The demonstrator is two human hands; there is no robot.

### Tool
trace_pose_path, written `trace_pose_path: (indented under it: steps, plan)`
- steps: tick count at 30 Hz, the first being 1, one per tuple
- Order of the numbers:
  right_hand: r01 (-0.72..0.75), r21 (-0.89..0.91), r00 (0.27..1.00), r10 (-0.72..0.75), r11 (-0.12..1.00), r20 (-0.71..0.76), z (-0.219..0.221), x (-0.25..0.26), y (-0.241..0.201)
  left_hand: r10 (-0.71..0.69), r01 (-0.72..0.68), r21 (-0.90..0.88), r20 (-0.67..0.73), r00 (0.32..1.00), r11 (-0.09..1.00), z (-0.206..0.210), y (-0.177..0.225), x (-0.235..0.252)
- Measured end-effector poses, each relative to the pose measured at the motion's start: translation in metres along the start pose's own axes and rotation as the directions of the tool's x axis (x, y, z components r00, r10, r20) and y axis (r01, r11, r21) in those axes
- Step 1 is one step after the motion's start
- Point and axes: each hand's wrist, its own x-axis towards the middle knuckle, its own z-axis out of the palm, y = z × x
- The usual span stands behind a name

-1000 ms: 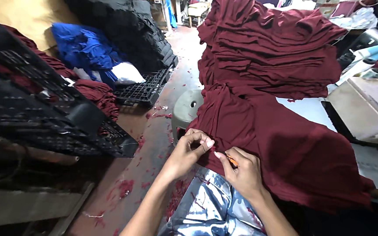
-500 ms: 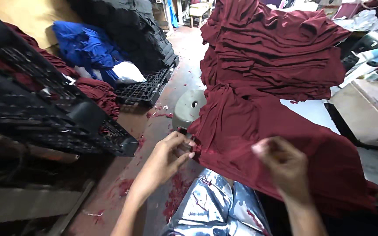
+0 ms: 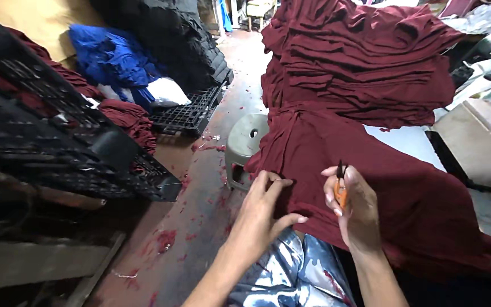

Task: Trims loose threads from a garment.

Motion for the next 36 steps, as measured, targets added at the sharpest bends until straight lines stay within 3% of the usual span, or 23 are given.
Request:
trace_pose_path:
  steps: [2, 4, 6, 8, 11, 13, 16, 20, 26, 36]
  plan:
    - [-0.114, 0.062, 0.993, 0.113, 0.992, 0.017, 0.002, -0.001, 0.011, 0.007, -0.007, 0.109, 0.005, 1.0, 0.994, 0.017, 0.001, 0.004]
    - [-0.193, 0.013, 0.981, 0.193, 0.981, 0.032, 0.003, -0.003, 0.021, 0.037, -0.025, 0.163, -0.07, 0.997, 0.986, 0.029, -0.006, 0.006]
    - [-0.162, -0.094, 0.986, 0.166, 0.982, 0.036, 0.001, -0.008, 0.029, -0.006, 0.01, 0.04, -0.095, 0.995, 0.999, 0.024, -0.014, 0.006]
    - [-0.061, -0.226, 0.994, 0.081, 0.972, 0.079, -0.001, -0.014, 0.033, -0.153, 0.142, -0.234, -0.032, 0.988, 0.962, 0.006, -0.018, 0.004]
    - [0.073, -0.374, 0.989, -0.019, 0.925, 0.146, 0.0, -0.024, 0.038, -0.397, 0.364, -0.615, 0.09, 0.913, 0.699, -0.02, -0.018, 0.004]
    - [0.133, -0.475, 0.985, -0.062, 0.87, 0.161, 0.004, -0.028, 0.041, -0.476, 0.406, -0.735, 0.128, 0.87, 0.544, -0.025, -0.019, 0.004]
    - [0.163, -0.55, 0.983, -0.09, 0.819, 0.157, 0.009, -0.028, 0.038, -0.494, 0.406, -0.795, 0.156, 0.855, 0.451, -0.026, -0.018, 0.003]
    - [0.237, -0.579, 0.971, -0.166, 0.781, 0.173, 0.023, -0.028, 0.034, -0.501, 0.403, -0.819, 0.168, 0.849, 0.408, -0.025, -0.017, 0.0]
    - [0.321, -0.709, 0.939, -0.307, 0.628, 0.152, 0.044, -0.021, 0.039, -0.502, 0.375, -0.829, 0.136, 0.854, 0.414, -0.027, -0.016, -0.005]
    - [0.346, -0.679, 0.933, -0.315, 0.648, 0.175, 0.043, -0.018, 0.038, -0.508, 0.371, -0.839, 0.135, 0.851, 0.399, -0.033, -0.017, -0.01]
